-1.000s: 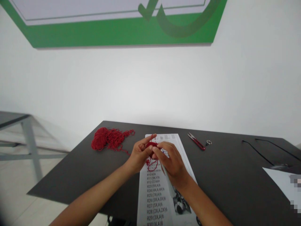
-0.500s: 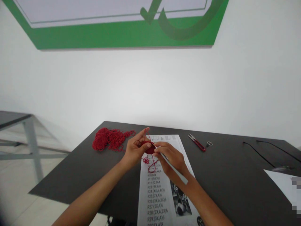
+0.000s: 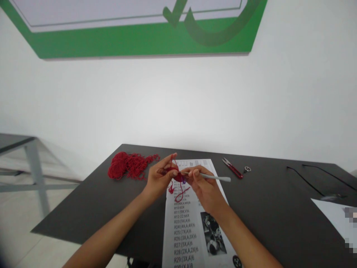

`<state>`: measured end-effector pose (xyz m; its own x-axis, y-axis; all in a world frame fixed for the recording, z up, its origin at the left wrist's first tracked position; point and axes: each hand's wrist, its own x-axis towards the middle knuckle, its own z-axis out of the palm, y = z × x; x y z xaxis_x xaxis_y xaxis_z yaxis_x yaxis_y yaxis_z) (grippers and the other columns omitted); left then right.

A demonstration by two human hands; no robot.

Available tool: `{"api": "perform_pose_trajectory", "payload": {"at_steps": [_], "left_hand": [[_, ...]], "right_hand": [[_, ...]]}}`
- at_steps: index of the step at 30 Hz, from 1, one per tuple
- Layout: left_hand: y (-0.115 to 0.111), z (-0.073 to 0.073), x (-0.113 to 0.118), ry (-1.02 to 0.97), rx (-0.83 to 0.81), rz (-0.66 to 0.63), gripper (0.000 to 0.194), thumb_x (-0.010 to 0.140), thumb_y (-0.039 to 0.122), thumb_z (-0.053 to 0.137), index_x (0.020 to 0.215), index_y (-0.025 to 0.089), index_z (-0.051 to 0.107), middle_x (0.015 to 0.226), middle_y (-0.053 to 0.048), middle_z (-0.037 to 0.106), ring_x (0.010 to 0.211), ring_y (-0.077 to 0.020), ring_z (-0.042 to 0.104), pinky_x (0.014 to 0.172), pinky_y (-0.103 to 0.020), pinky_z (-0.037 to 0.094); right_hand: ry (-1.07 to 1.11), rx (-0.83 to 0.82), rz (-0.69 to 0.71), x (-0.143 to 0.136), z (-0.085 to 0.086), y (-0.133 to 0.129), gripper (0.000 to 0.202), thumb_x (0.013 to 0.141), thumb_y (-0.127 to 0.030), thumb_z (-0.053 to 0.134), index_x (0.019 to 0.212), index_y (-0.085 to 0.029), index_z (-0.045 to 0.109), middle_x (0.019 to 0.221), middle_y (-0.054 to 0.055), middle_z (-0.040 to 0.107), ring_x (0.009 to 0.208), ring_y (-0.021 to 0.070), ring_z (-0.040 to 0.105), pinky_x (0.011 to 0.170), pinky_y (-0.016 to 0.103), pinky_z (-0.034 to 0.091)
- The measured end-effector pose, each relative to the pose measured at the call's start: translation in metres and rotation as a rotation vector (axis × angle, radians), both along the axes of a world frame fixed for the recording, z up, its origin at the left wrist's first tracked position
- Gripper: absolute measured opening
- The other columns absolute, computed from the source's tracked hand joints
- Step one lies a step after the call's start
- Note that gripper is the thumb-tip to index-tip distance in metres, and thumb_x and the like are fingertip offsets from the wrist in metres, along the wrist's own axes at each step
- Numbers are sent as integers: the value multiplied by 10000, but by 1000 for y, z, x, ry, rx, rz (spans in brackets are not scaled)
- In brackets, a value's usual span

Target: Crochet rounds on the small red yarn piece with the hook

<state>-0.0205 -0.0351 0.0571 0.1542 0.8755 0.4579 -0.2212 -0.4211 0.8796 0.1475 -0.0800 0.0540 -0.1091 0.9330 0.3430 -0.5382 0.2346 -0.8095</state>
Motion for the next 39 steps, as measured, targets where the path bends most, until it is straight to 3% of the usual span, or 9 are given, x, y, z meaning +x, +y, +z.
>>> {"api": "perform_pose_trajectory", "payload": {"at_steps": [3, 10, 12, 15, 17, 19, 24, 28, 39], "left_hand": [[-5, -3, 5, -26, -40, -48, 644, 748, 362, 851, 1312, 113, 664, 720, -13, 722, 587, -115, 616, 579, -233, 512], [-18, -11, 11, 120, 125, 117, 512, 832, 281, 772, 1327, 194, 676, 848, -32, 784, 704, -140, 674, 711, -267, 560], [-21, -12, 14, 61, 55, 67, 510, 844, 314, 765, 1334, 206, 672, 914, -43, 794, 755, -151, 693, 743, -277, 571], [-22, -14, 20, -138, -229, -109, 577, 811, 394, 808, 1324, 170, 671, 843, -43, 776, 696, -142, 678, 681, -258, 553], [-21, -13, 21, -267, -380, -215, 597, 774, 423, 843, 1280, 143, 692, 794, -38, 754, 654, -123, 657, 659, -241, 529], [-18, -11, 19, -324, -422, -282, 618, 746, 409, 872, 1274, 140, 696, 765, -24, 730, 624, -99, 628, 641, -220, 498], [-12, -4, 7, -269, -332, -380, 744, 701, 374, 910, 1356, 142, 643, 711, 10, 656, 557, -65, 539, 544, -185, 386], [-12, -1, 3, -240, -302, -430, 826, 691, 390, 913, 1409, 138, 593, 723, 12, 628, 548, -62, 508, 528, -188, 361], [-11, 5, -2, -325, -327, -477, 747, 705, 361, 912, 1364, 158, 625, 741, 3, 699, 557, -62, 585, 552, -163, 441]], "right_hand": [[-57, 16, -67, 2, -5, 3, 170, 896, -462, 733, 857, -298, 758, 981, -11, 767, 941, 168, 719, 873, 318, 577], [-633, 316, -549, 2, -4, -5, 163, 965, -369, 645, 921, -302, 787, 998, 28, 719, 949, 195, 687, 835, 322, 563], [-782, 401, -690, 2, -7, -5, 180, 974, -360, 624, 958, -294, 792, 994, 44, 706, 908, 199, 687, 787, 324, 571], [-920, 517, -807, 2, -16, -5, 196, 972, -371, 618, 1037, -307, 791, 1016, 56, 693, 846, 200, 677, 729, 331, 576], [-920, 545, -783, 2, -18, -6, 219, 983, -408, 596, 1058, -324, 784, 1022, 51, 691, 850, 198, 679, 724, 324, 577], [-847, 524, -697, 3, -14, -8, 239, 997, -434, 569, 1047, -323, 775, 1015, 41, 694, 888, 196, 684, 764, 316, 576], [-582, 408, -407, 10, 0, -7, 179, 970, -402, 632, 919, -275, 746, 990, 31, 690, 925, 187, 673, 819, 302, 548], [-506, 337, -245, 18, 2, -2, 196, 945, -422, 666, 872, -262, 752, 973, 50, 693, 937, 210, 667, 841, 330, 537], [-583, 270, -215, 22, 16, -11, 202, 945, -451, 656, 875, -282, 740, 1125, 40, 791, 1026, 245, 734, 905, 376, 567]]}}
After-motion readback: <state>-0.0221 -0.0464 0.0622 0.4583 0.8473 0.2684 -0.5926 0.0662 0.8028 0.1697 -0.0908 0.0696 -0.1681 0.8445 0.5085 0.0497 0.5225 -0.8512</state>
